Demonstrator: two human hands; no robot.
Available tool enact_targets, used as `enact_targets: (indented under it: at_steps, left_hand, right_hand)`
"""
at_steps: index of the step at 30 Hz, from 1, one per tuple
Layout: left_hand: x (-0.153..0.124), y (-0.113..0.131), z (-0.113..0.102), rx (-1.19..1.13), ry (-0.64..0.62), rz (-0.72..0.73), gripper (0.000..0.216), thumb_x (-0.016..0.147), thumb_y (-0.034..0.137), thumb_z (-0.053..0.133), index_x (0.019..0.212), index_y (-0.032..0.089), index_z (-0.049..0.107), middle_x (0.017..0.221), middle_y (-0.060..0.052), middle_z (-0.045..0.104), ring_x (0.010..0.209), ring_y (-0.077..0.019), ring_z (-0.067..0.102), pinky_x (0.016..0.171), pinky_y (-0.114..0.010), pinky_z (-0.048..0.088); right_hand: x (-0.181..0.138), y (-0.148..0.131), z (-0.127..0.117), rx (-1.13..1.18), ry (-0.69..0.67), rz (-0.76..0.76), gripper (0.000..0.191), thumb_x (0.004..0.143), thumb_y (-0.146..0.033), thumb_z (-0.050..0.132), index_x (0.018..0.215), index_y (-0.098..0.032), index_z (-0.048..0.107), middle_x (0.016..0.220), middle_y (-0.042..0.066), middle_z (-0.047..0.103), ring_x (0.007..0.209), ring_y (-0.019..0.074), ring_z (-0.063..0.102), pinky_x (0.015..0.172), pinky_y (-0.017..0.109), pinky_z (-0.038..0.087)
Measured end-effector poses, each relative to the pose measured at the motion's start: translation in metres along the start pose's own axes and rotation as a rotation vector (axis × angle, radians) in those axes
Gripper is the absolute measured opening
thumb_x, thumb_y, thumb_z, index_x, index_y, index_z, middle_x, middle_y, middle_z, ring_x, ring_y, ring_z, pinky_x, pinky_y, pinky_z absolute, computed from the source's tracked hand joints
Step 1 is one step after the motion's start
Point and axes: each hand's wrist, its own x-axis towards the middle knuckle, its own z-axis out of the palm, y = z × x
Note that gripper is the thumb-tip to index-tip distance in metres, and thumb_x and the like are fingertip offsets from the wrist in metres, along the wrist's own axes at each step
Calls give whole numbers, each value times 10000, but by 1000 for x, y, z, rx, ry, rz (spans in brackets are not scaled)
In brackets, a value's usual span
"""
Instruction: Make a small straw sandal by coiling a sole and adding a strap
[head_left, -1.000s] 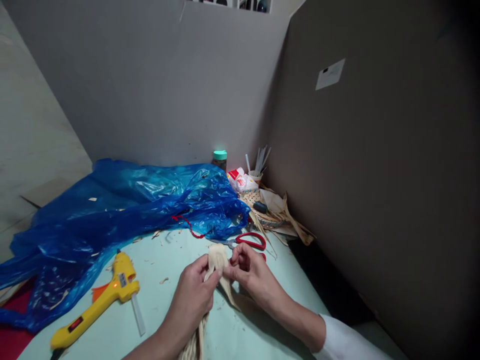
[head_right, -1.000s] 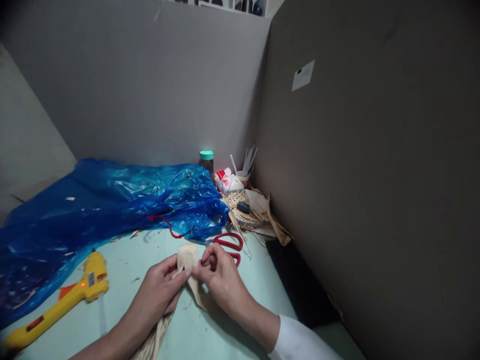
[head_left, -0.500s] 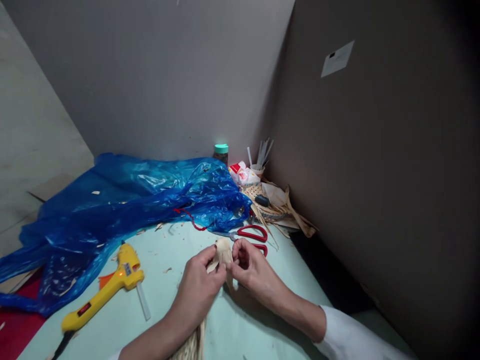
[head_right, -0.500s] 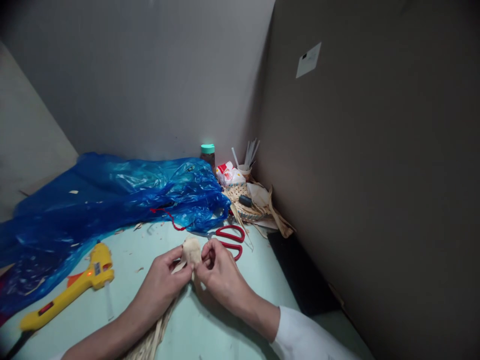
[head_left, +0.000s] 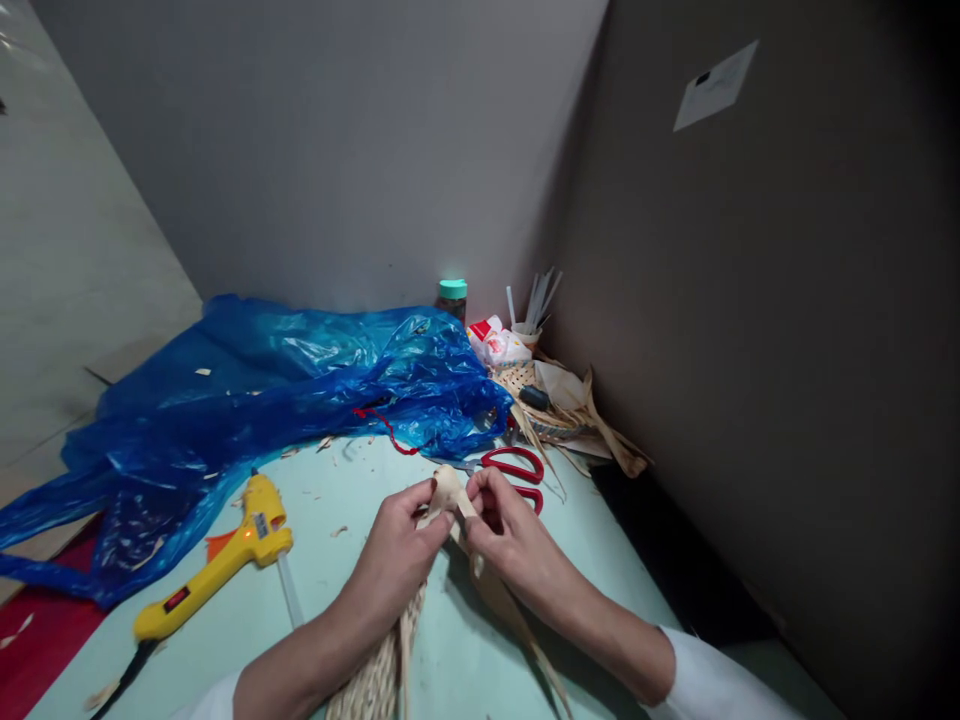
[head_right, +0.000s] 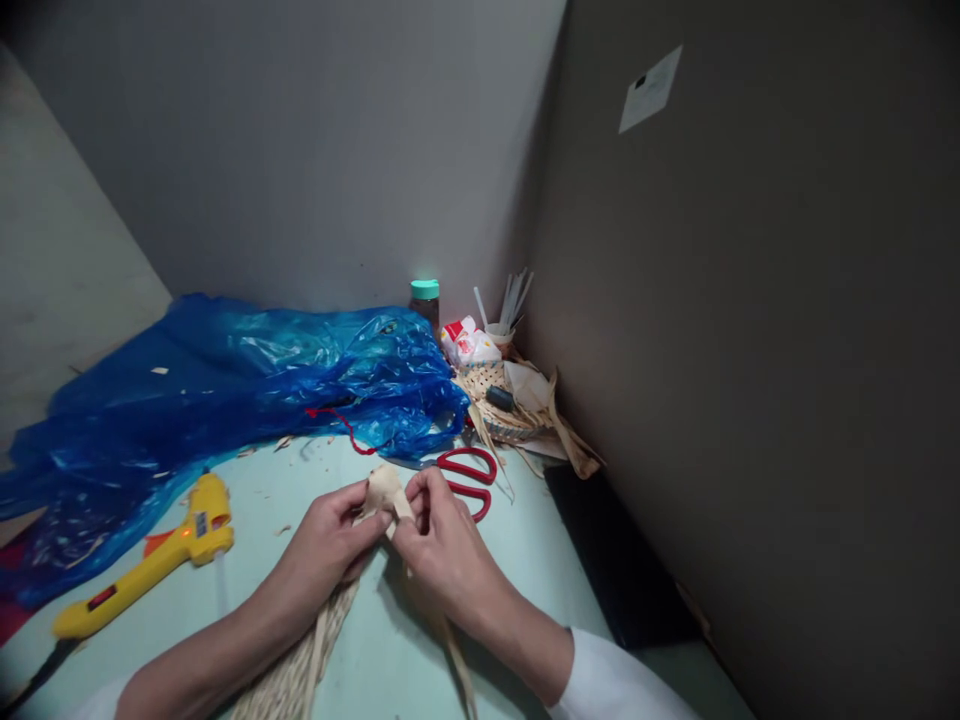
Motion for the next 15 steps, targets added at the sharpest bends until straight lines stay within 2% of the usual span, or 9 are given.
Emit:
enact_targets:
  at_steps: [2,4,6,9,13,15]
  left_hand:
    - [-2,2,-1,-144,-74,-121,265,781,376,639,912,149,596,513,85,387,415,-47,235,398,-173,187]
    - [-3,4,-1,-232,-119,-179,352,785,445,663,979,168,564,484,106,347,398,-40,195,372,-159,133]
    - [-3,6,-1,-251,-90,-170,358,782,468,677,951,180,548,450,111,349,377,-40,205,351,-149,141]
    - [-2,8,-1,-257,-8,-129,304,795,437,679,858,175,537,411,113,353,345,-30,216,339,-141,163]
    - [-4,5,-1,-305,-11,-53,212,859,360,624,867,162,549,454,57,516,338,-29,329,353,-126,233]
    - [-4,3,-2,-338,-30,-40,197,879,360,602,874,171,548,474,46,548,346,-42,387,357,-125,276]
  right_hand:
    - [-3,-2,1,-128,18,-52,144,812,-205,522,939,-207,453,789,-10,523,708,163,477,647,283,355]
    - [-5,-3,2,-296,31,-137,161,861,-205,510,1018,-194,475,883,32,574,795,195,530,704,309,385]
    - [-6,-2,3,-415,22,-225,231,896,-197,480,1126,-182,468,954,66,602,856,217,565,745,332,415]
    - [-6,-1,3,-450,-9,-299,332,915,-177,465,1244,-180,429,1013,82,622,865,217,588,759,336,441]
    - [-7,-1,2,-506,-29,-333,314,923,-167,462,1237,-182,451,1028,84,628,850,213,585,755,336,442]
    - [-7,-3,2,-521,-33,-338,288,923,-159,453,1209,-187,468,994,73,630,830,208,581,745,330,436]
